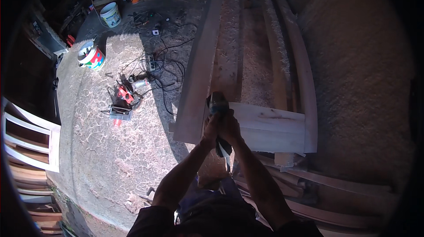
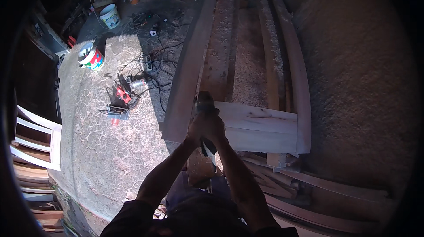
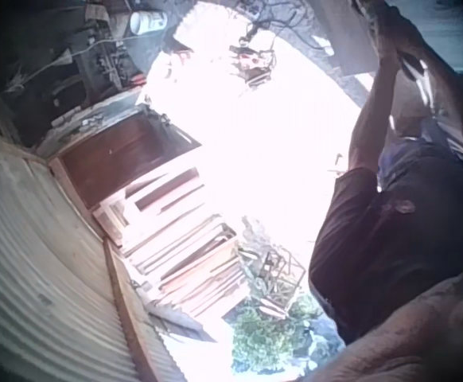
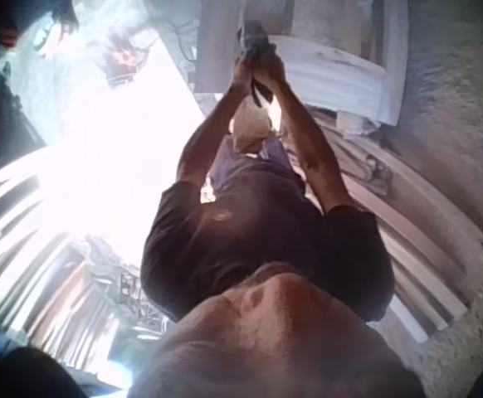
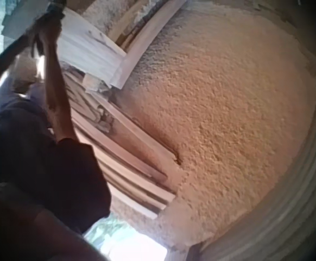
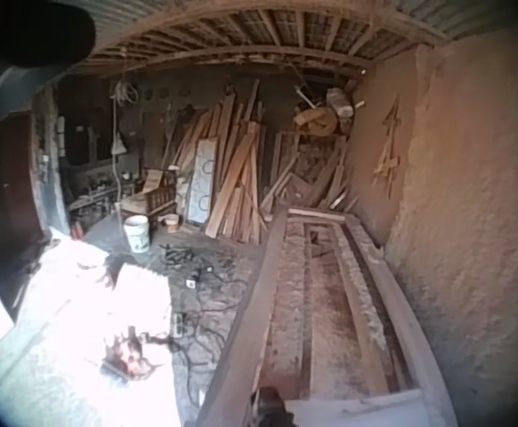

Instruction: The person sands a wooden frame using an angle grinder with a sanding disc.

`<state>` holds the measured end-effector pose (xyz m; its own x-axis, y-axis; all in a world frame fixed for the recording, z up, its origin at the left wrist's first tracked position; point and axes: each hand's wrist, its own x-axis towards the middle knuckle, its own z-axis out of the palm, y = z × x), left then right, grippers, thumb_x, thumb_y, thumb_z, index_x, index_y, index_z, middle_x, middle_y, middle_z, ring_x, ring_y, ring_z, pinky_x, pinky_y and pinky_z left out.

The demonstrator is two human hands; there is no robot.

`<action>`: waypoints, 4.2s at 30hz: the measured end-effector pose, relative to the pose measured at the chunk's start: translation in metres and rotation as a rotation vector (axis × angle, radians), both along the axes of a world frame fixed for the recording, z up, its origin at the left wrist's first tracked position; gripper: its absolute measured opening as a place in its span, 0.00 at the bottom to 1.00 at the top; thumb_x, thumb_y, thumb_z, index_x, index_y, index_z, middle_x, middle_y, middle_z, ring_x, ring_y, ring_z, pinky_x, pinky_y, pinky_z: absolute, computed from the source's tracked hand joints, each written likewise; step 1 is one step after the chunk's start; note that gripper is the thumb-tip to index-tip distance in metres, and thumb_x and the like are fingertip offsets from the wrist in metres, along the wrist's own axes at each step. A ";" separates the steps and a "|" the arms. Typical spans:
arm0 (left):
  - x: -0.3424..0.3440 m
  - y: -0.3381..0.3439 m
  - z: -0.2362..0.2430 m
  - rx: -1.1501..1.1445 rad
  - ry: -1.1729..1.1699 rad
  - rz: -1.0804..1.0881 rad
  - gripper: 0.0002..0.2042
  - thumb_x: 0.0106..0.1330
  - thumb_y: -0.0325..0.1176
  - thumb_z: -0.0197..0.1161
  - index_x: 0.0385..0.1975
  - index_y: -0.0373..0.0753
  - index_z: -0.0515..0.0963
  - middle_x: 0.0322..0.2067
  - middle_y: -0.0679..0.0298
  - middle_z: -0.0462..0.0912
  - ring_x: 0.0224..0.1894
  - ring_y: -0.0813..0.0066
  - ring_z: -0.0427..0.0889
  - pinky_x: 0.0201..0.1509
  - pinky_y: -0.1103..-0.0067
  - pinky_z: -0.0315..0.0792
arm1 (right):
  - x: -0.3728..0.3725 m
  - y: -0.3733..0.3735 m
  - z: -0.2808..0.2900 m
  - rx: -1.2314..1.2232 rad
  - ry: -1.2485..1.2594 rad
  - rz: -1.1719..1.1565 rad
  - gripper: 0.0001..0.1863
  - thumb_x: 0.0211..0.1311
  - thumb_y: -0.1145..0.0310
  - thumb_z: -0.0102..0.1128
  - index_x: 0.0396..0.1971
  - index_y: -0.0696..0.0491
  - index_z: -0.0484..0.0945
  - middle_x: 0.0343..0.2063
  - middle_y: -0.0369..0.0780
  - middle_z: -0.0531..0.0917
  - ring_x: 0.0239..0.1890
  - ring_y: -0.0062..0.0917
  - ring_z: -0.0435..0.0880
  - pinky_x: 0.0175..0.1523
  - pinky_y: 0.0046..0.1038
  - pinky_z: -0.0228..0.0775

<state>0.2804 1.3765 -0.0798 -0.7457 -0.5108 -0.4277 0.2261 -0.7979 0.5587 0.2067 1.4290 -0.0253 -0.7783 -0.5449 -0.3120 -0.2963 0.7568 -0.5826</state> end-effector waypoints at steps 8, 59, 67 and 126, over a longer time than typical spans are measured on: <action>-0.001 0.006 -0.016 -0.101 -0.089 0.010 0.15 0.70 0.44 0.62 0.42 0.36 0.81 0.35 0.64 0.83 0.35 0.76 0.82 0.40 0.76 0.77 | 0.011 0.002 0.014 0.024 0.008 -0.044 0.39 0.59 0.42 0.66 0.49 0.65 0.65 0.39 0.61 0.85 0.45 0.58 0.86 0.50 0.50 0.79; -0.185 0.223 0.021 -0.329 -0.103 -0.339 0.21 0.70 0.47 0.60 0.51 0.35 0.79 0.43 0.59 0.84 0.47 0.72 0.81 0.51 0.72 0.74 | -0.157 0.248 0.009 -0.022 0.094 -0.327 0.40 0.61 0.42 0.64 0.55 0.62 0.62 0.44 0.63 0.83 0.49 0.62 0.83 0.49 0.54 0.76; -0.083 0.085 0.029 -0.222 -0.057 -0.136 0.17 0.71 0.44 0.60 0.46 0.36 0.82 0.38 0.62 0.85 0.40 0.75 0.84 0.46 0.75 0.77 | -0.076 0.098 0.014 0.018 -0.013 -0.114 0.43 0.58 0.41 0.66 0.55 0.64 0.62 0.44 0.62 0.83 0.50 0.58 0.83 0.52 0.50 0.76; -0.006 0.086 0.001 -0.139 -0.147 0.007 0.17 0.70 0.46 0.63 0.45 0.38 0.80 0.39 0.64 0.83 0.41 0.79 0.80 0.44 0.76 0.75 | 0.001 0.085 0.014 0.006 -0.047 -0.088 0.40 0.57 0.42 0.68 0.49 0.64 0.64 0.40 0.62 0.84 0.45 0.59 0.85 0.49 0.50 0.78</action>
